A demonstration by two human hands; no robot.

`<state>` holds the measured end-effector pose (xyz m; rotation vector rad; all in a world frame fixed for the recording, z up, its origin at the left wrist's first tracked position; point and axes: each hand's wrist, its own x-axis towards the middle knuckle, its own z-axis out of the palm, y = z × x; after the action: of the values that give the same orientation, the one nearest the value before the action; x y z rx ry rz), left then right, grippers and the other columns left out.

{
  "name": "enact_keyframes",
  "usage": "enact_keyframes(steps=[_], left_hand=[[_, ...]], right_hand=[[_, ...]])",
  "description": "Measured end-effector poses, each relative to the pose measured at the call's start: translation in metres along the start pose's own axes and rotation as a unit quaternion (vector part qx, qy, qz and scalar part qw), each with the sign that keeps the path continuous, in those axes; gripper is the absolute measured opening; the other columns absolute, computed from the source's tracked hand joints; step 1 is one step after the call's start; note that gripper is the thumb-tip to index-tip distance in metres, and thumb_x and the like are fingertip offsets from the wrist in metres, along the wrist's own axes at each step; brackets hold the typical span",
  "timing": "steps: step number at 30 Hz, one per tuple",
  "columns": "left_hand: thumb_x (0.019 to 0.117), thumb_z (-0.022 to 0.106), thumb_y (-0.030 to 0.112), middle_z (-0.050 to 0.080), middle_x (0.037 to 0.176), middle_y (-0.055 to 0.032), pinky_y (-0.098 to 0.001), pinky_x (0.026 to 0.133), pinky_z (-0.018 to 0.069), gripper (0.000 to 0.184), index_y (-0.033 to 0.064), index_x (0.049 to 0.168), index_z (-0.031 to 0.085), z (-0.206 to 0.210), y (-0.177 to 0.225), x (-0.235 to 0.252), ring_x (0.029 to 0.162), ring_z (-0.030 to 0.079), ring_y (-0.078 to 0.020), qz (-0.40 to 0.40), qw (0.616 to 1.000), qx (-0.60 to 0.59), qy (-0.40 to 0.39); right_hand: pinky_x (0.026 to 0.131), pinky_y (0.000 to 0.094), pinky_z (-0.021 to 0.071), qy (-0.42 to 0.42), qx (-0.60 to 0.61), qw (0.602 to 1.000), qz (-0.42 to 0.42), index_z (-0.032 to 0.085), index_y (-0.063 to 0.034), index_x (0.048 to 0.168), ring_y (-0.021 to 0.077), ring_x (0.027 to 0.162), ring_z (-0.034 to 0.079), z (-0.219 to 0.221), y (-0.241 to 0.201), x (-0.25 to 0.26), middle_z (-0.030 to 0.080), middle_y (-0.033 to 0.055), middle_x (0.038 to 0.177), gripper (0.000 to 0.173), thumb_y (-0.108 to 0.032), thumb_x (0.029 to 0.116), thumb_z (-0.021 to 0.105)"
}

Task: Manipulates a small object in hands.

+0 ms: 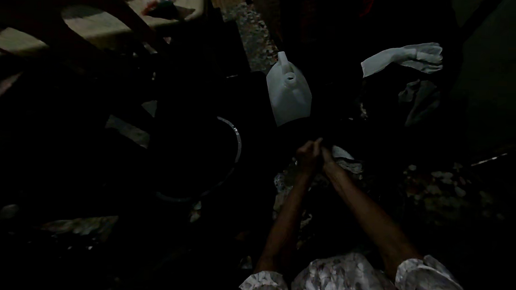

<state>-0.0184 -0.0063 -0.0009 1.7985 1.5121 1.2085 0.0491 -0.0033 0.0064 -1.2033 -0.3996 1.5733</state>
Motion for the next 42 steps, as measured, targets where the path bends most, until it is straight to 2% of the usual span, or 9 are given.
enact_keyframes(steps=[6,9,11,17,21,26,32,39,42], left_hand=[[0.1107,0.045,0.033,0.064,0.091,-0.0177,-0.0342,0.074,0.0518,0.049,-0.0113,0.106,0.064,-0.029,-0.149,0.011,0.076,0.059,-0.0184,-0.393,0.906,-0.135,0.084],[0.1132,0.035,0.032,0.054,0.137,-0.0334,-0.0497,0.107,0.0416,0.053,-0.0133,0.137,0.051,-0.030,-0.165,-0.027,0.124,0.055,-0.0385,-0.480,0.861,-0.148,0.075],[0.1130,0.036,0.032,0.052,0.141,-0.0330,-0.0523,0.110,0.0399,0.052,-0.0117,0.139,0.050,-0.015,-0.168,-0.044,0.129,0.052,-0.0406,-0.503,0.850,-0.131,0.087],[0.1091,0.042,0.015,0.067,0.093,-0.0114,-0.0285,0.069,0.0548,0.028,-0.0065,0.114,0.060,0.002,-0.116,-0.011,0.074,0.064,-0.0134,-0.430,0.836,-0.323,-0.111],[0.1067,0.053,0.015,0.067,0.105,-0.0166,-0.0307,0.072,0.0522,0.028,-0.0051,0.124,0.063,-0.016,-0.144,0.014,0.080,0.061,-0.0159,-0.399,0.893,-0.198,-0.072],[0.1113,0.042,0.016,0.054,0.140,-0.0328,-0.0518,0.112,0.0387,0.040,-0.0125,0.136,0.053,-0.026,-0.162,-0.036,0.133,0.052,-0.0423,-0.460,0.887,0.000,-0.033],[0.1052,0.054,0.011,0.066,0.111,-0.0185,-0.0351,0.085,0.0529,0.027,-0.0072,0.123,0.062,-0.001,-0.114,-0.010,0.093,0.063,-0.0196,-0.361,0.901,-0.174,-0.169],[0.1096,0.047,0.019,0.061,0.126,-0.0208,-0.0372,0.095,0.0480,0.038,-0.0063,0.136,0.055,-0.013,-0.114,0.003,0.106,0.059,-0.0203,-0.288,0.899,-0.137,-0.302],[0.1098,0.045,0.017,0.065,0.102,-0.0111,-0.0271,0.077,0.0522,0.031,-0.0064,0.125,0.060,-0.014,-0.086,0.005,0.082,0.060,-0.0090,-0.286,0.907,-0.232,-0.205]], right_hand=[[0.079,0.0382,0.0591,-0.065,-0.058,0.996,0.015,0.048,0.0002,0.136,0.0204,0.092,0.067,-0.043,0.028,0.042,0.065,0.0150,0.110,0.040,-0.001,0.0982,0.061],[0.092,0.0439,0.0519,0.034,-0.202,0.977,0.052,0.038,0.0032,0.148,0.0285,0.112,0.059,-0.070,0.064,0.060,0.054,0.0242,0.134,0.064,0.007,0.0909,0.066],[0.101,0.0472,0.0473,0.086,-0.238,0.963,0.090,0.034,0.0051,0.149,0.0327,0.124,0.053,-0.079,0.083,0.063,0.047,0.0268,0.143,0.064,0.005,0.0926,0.065],[0.103,0.0473,0.0456,0.092,-0.283,0.949,0.102,0.028,0.0046,0.153,0.0336,0.128,0.051,-0.072,0.084,0.066,0.045,0.0275,0.145,0.065,0.004,0.0953,0.058],[0.098,0.0453,0.0490,0.080,-0.245,0.962,0.095,0.034,0.0064,0.148,0.0311,0.119,0.055,-0.077,0.084,0.066,0.050,0.0261,0.137,0.064,0.000,0.0930,0.067],[0.106,0.0480,0.0439,0.081,-0.264,0.956,0.101,0.034,0.0076,0.149,0.0345,0.130,0.050,-0.079,0.089,0.068,0.046,0.0282,0.145,0.068,-0.001,0.0920,0.070],[0.098,0.0457,0.0483,0.073,-0.247,0.962,0.088,0.041,0.0069,0.144,0.0311,0.119,0.055,-0.077,0.085,0.059,0.051,0.0259,0.138,0.056,0.004,0.0930,0.063],[0.074,0.0352,0.0576,-0.102,-0.027,0.991,0.084,0.056,-0.0010,0.115,0.0158,0.079,0.065,-0.065,0.052,0.026,0.065,0.0080,0.090,0.015,-0.005,0.1009,0.051],[0.072,0.0352,0.0576,-0.078,-0.006,0.996,0.053,0.056,-0.0009,0.118,0.0166,0.079,0.065,-0.058,0.036,0.019,0.065,0.0085,0.091,0.018,-0.011,0.1041,0.051]])
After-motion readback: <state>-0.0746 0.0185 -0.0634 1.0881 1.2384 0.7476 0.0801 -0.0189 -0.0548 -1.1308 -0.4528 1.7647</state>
